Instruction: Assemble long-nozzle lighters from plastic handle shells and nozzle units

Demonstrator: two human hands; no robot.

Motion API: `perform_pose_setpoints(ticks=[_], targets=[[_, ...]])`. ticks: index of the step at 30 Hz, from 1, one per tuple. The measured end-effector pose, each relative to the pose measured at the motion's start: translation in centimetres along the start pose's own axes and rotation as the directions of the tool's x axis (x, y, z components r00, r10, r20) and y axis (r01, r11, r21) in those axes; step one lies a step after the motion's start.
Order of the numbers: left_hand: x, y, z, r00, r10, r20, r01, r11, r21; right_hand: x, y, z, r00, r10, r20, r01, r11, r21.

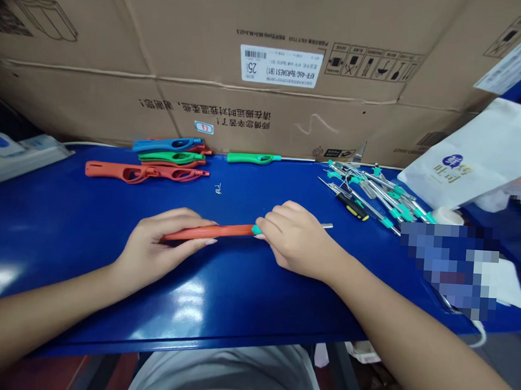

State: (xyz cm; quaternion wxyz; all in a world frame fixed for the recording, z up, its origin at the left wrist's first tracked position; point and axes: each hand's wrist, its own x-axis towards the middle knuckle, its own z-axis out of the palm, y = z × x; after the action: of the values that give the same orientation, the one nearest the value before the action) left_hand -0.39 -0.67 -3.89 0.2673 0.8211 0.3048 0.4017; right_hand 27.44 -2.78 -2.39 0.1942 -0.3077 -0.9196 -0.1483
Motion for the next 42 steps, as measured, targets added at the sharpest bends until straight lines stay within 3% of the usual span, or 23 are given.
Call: perform_pose_setpoints(ticks=[3,5,6,8,10,12,14,16,19,22,24,29,31,37,42], targets=[[0.3,-0.1,0.1,0.996,-0.079,0.042,0.08,0.996,-0.031,0.1,0.1,-0.3,0.992,0.079,0.103,-0.085,0.995,0.058],[0.7,0.0,0.3,0.968,-0.237,0.088,0.247,0.961,-0.122,0.2,0.1,-0.7,0.956,0.182,0.23,-0.204,0.976,0.076],[1.0,0.0,0.3,0.932,-0.342,0.12,0.36,0.911,-0.2,0.3,0.1,-0.9,0.928,0.231,0.292,-0.263,0.962,0.073],[1.5,0.1,0.3,0.82,-0.537,0.196,0.567,0.72,-0.4,0.4,0.1,-1.1,0.873,0.3,0.385,-0.345,0.937,0.053],[1.9,0.1,0.2,0.708,-0.65,0.276,0.666,0.485,-0.566,0.5,0.0,-1.2,0.837,0.329,0.438,-0.385,0.922,0.042],[2.1,-0.1,0.0,0.648,-0.696,0.31,0.673,0.333,-0.661,0.4,0.0,-1.1,0.818,0.348,0.457,-0.415,0.908,0.051],[2.2,-0.4,-0.1,0.634,-0.705,0.318,0.66,0.28,-0.697,0.3,0.1,-0.8,0.82,0.365,0.44,-0.436,0.897,0.069],[2.0,-0.7,-0.2,0.666,-0.681,0.304,0.646,0.323,-0.692,0.1,0.3,-0.6,0.842,0.379,0.383,-0.438,0.896,0.077],[1.5,-1.2,-0.1,0.792,-0.552,0.262,0.594,0.594,-0.543,-0.2,0.9,-0.4,0.856,0.418,0.303,-0.452,0.891,0.049],[1.0,-1.5,0.1,0.915,-0.34,0.218,0.391,0.881,-0.267,-0.4,1.5,-0.2,0.838,0.452,0.304,-0.479,0.878,0.014],[0.7,-1.6,0.1,0.952,-0.224,0.208,0.253,0.96,-0.121,-0.5,1.8,-0.1,0.833,0.445,0.329,-0.475,0.88,0.01],[0.7,-1.5,-0.1,0.978,-0.049,0.205,0.029,0.995,0.099,-0.3,2.1,0.1,0.813,0.451,0.368,-0.492,0.871,0.02],[0.7,-1.4,-0.3,0.98,-0.039,0.197,0.008,0.988,0.152,-0.2,2.3,-0.1,0.819,0.434,0.375,-0.485,0.873,0.05],[0.7,-0.8,-0.9,0.967,-0.044,0.25,-0.03,0.958,0.285,-0.3,3.0,-0.9,0.884,0.227,0.408,-0.363,0.884,0.294],[0.8,-0.8,-1.6,0.967,-0.039,0.254,-0.051,0.939,0.34,-0.6,3.8,-0.4,0.876,0.353,0.329,-0.429,0.881,0.197]])
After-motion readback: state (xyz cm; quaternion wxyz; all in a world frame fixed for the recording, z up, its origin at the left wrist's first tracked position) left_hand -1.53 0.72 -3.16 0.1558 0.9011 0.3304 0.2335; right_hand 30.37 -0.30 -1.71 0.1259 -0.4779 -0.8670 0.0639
